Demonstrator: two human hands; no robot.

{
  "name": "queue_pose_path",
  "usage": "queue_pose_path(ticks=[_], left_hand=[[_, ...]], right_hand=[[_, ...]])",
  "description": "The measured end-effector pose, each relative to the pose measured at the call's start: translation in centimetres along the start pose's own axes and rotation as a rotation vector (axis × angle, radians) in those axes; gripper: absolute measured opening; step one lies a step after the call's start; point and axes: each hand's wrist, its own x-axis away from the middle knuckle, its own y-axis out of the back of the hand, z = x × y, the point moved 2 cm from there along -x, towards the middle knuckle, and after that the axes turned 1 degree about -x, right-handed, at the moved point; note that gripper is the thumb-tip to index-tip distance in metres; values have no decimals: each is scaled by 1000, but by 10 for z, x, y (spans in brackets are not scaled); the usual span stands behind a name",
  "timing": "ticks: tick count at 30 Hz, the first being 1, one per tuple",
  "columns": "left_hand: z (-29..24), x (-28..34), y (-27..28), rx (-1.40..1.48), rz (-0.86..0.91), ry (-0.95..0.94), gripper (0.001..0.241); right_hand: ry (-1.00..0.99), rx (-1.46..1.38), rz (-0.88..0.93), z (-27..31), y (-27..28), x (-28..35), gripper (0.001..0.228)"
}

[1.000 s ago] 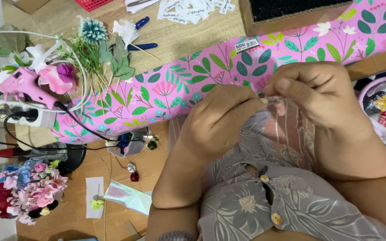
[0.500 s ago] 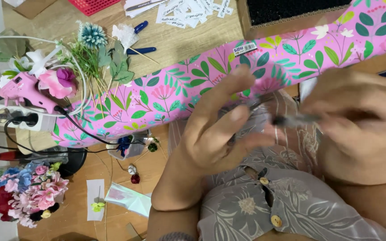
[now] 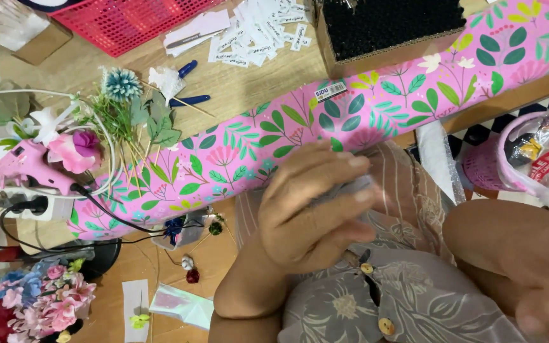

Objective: The person sits at a table and repeatedly picks up small white paper labels and black hair clips. They fold the labels and attach them to the clips, then place the labeled clips into a black foam holder on the table.

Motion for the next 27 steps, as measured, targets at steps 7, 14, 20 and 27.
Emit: queue_pose_path(ticks=[7,14,20,27], left_hand=[[6,5,-14,321,8,103,34],[39,-3,-29,353,-172,362,11],[64,-8,-37,-43,-63,238,15],[90,-4,-38,-159,-70,308,39]], right_hand=[[-423,-1388,-1184,-195,31,-95,45],[-804,-1209,-1451,-215,4,-154,32],[-849,-1381,-1212,-253,-9,-157,28],[-1024,-1828,-1039,-302,-78,-154,23]])
